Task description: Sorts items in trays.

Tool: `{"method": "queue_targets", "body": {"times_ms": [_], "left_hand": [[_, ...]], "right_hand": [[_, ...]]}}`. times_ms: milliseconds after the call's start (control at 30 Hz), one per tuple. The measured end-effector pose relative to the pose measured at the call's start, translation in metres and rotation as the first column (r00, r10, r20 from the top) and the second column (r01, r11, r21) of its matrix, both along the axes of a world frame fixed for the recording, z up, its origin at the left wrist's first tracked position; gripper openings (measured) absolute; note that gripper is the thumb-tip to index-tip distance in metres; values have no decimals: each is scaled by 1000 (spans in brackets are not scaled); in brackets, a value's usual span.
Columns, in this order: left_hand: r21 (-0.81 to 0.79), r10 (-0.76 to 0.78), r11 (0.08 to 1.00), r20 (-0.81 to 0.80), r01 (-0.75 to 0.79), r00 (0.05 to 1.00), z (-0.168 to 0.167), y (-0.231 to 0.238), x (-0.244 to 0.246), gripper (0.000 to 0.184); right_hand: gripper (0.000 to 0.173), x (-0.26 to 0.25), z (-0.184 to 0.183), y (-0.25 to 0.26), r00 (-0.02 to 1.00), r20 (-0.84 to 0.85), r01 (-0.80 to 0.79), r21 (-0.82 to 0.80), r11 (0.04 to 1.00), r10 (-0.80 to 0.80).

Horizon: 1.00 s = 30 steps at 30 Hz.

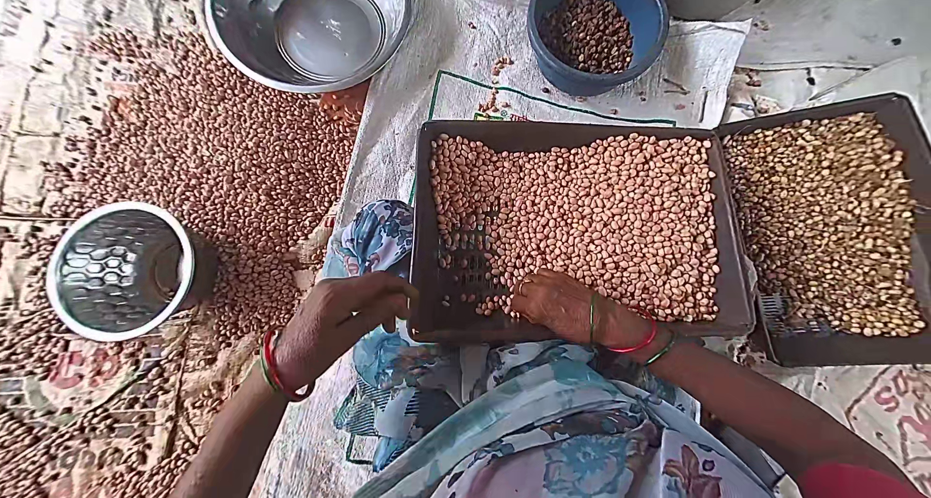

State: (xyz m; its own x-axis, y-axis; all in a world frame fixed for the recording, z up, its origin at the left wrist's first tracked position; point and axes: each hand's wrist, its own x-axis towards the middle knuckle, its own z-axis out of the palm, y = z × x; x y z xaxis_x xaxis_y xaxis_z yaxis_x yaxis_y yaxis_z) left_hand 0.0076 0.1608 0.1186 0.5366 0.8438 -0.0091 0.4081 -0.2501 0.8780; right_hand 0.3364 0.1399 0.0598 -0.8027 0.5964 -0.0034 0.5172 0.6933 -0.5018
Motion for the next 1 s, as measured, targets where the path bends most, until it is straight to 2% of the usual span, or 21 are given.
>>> {"method": "queue_targets", "body": {"times_ms": [100, 133, 167, 233, 267, 300, 333, 367, 433, 500, 567, 600, 667, 733, 767, 800, 833, 867, 900, 933, 1000], "left_hand": [[-92, 381, 925, 198, -370, 903, -31, 22, -4, 22], [-109, 438, 899, 226, -424, 870, -39, 28, -2, 25], [-141, 471, 882, 249, -449, 846, -44, 31, 2, 31], [-255, 486, 871, 317, -421, 815, -55, 33, 14, 49], [-298, 472, 876, 366, -379, 802, -63, 33, 21, 61], [-304, 435, 894, 415, -329, 799, -74, 33, 26, 72], [-288, 392, 913, 434, -288, 811, -84, 32, 29, 79], [-260, 371, 924, 430, -281, 823, -91, 32, 33, 80], [-237, 351, 933, 430, -271, 832, -93, 31, 38, 82], [-245, 328, 940, 443, -240, 834, -89, 28, 43, 77], [-295, 349, 927, 451, -232, 822, -82, 26, 47, 70], [-326, 362, 918, 453, -227, 815, -79, 25, 48, 64], [-411, 421, 882, 465, -232, 779, -75, 29, 51, 54], [-487, 467, 847, 489, -214, 736, -73, 37, 54, 49], [-520, 488, 829, 492, -206, 721, -73, 41, 57, 47], [-551, 523, 805, 484, -220, 702, -72, 46, 61, 44], [-571, 561, 781, 458, -255, 690, -70, 52, 66, 40], [-575, 589, 760, 411, -304, 696, -68, 59, 71, 35], [-570, 600, 750, 370, -336, 710, -67, 65, 74, 33], [-559, 601, 748, 341, -359, 722, -66, 71, 77, 34], [-513, 577, 765, 275, -390, 769, -66, 78, 78, 37]], "right_hand": [[10, 18, 7, 11, 979, -116, 137, -248, 959, -170], [8, 34, 13, 13, 933, -230, 188, -348, 918, -278], [8, 56, 19, 14, 829, -409, 160, -483, 861, -383], [22, 98, 29, 9, 403, -740, -145, -632, 761, -538], [28, 109, 35, 8, 146, -773, -230, -633, 739, -617], [30, 117, 38, 10, 12, -743, -207, -656, 726, -669], [30, 123, 39, 14, 35, -699, -57, -715, 697, -714], [26, 122, 38, 21, 140, -637, 165, -740, 652, -758], [15, 108, 37, 34, 458, -437, 570, -524, 634, -774], [13, 87, 36, 40, 700, -212, 674, -118, 729, -682], [21, 68, 27, 50, 779, -20, 622, 142, 770, -626], [18, 64, 20, 55, 779, 36, 610, 186, 770, -626], [11, 68, 26, 58, 735, 26, 670, 124, 732, -677], [10, 91, 46, 54, 592, -197, 781, -103, 617, -782], [14, 108, 51, 51, 430, -377, 777, -308, 549, -820], [27, 120, 54, 49, 192, -513, 675, -550, 492, -837], [36, 128, 59, 48, 1, -525, 563, -703, 434, -851], [38, 129, 59, 46, -109, -492, 535, -761, 366, -864], [34, 127, 55, 42, -103, -466, 566, -754, 333, -879], [29, 119, 50, 35, -13, -450, 604, -715, 352, -893], [21, 96, 40, 32, 267, -432, 619, -608, 497, -861]]}}
